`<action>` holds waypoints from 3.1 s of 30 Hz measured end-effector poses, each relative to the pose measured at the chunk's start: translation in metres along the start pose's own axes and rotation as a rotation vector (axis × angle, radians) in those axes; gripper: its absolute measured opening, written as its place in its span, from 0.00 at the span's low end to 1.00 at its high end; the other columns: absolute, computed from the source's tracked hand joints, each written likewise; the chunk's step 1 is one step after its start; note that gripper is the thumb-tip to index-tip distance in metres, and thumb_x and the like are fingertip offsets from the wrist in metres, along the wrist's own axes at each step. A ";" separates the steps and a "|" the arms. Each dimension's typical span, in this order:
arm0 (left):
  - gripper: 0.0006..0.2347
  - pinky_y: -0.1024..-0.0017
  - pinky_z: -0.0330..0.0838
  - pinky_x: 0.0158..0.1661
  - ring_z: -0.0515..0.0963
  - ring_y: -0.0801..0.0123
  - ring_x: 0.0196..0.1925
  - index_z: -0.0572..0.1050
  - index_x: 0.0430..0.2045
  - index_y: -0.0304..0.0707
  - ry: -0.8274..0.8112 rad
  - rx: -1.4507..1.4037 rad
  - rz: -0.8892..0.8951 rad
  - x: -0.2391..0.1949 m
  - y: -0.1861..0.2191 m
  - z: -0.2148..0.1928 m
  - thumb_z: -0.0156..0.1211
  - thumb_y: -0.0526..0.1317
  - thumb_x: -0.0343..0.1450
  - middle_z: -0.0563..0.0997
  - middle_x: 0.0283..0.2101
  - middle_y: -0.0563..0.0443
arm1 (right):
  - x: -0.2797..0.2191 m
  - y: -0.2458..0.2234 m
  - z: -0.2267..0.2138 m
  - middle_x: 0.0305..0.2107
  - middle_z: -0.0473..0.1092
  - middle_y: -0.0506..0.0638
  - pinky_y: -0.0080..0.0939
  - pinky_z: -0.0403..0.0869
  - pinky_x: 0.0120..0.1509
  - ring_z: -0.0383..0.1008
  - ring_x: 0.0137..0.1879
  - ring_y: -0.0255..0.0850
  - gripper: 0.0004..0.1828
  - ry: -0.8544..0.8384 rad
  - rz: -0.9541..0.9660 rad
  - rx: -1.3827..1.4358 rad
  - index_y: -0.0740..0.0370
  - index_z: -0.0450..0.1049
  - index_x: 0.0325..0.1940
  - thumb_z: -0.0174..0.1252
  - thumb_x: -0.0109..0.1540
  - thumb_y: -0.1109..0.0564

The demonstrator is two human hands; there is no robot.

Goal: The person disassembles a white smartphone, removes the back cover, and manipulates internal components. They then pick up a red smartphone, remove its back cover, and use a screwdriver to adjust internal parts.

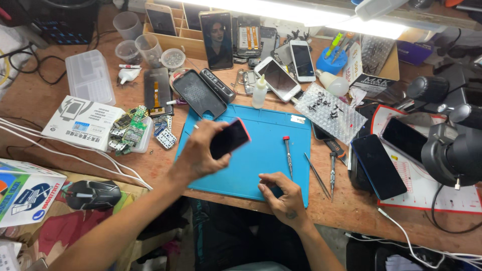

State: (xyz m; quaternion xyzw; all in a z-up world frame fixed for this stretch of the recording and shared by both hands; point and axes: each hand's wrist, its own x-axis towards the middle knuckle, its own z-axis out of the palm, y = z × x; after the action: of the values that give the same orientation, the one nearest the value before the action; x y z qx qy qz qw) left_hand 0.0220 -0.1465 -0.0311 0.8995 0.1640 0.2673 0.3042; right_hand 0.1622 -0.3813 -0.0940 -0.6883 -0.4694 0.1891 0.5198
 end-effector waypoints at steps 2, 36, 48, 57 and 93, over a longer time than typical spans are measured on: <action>0.30 0.57 0.75 0.55 0.75 0.50 0.55 0.68 0.55 0.36 -0.023 -0.034 0.072 -0.012 0.012 0.014 0.74 0.38 0.59 0.74 0.50 0.40 | 0.001 0.001 0.000 0.35 0.80 0.50 0.36 0.79 0.49 0.81 0.42 0.38 0.15 0.004 0.003 0.014 0.63 0.79 0.51 0.66 0.61 0.58; 0.30 0.57 0.72 0.50 0.74 0.51 0.48 0.66 0.55 0.33 0.056 -0.063 0.050 -0.042 0.000 0.016 0.72 0.40 0.58 0.73 0.46 0.41 | 0.010 -0.003 0.015 0.35 0.79 0.51 0.34 0.80 0.44 0.81 0.39 0.36 0.13 -0.007 0.052 -0.072 0.63 0.80 0.49 0.66 0.59 0.61; 0.28 0.57 0.69 0.52 0.74 0.54 0.47 0.72 0.48 0.32 -0.159 -0.039 -0.123 -0.043 -0.008 0.017 0.71 0.43 0.54 0.73 0.42 0.43 | 0.108 0.033 -0.073 0.33 0.76 0.49 0.32 0.73 0.42 0.74 0.36 0.33 0.10 0.313 0.075 -0.318 0.64 0.79 0.49 0.65 0.65 0.59; 0.28 0.58 0.69 0.52 0.74 0.52 0.45 0.72 0.47 0.31 -0.173 0.035 -0.111 -0.045 -0.009 0.015 0.69 0.43 0.54 0.72 0.41 0.41 | 0.295 0.150 -0.163 0.46 0.70 0.56 0.37 0.80 0.38 0.79 0.39 0.37 0.25 0.557 -0.027 -0.182 0.75 0.64 0.60 0.64 0.61 0.69; 0.28 0.57 0.76 0.48 0.77 0.50 0.45 0.62 0.53 0.28 0.159 -0.151 -0.061 -0.041 -0.023 0.016 0.64 0.34 0.58 0.70 0.43 0.38 | 0.113 0.041 0.002 0.45 0.77 0.62 0.48 0.79 0.56 0.80 0.48 0.46 0.09 0.027 -0.035 0.732 0.66 0.69 0.54 0.56 0.70 0.61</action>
State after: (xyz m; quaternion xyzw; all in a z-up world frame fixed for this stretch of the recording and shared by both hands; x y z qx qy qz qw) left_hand -0.0052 -0.1553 -0.0718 0.8445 0.1944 0.3398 0.3654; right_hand 0.2341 -0.2857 -0.1051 -0.4511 -0.3752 0.3265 0.7410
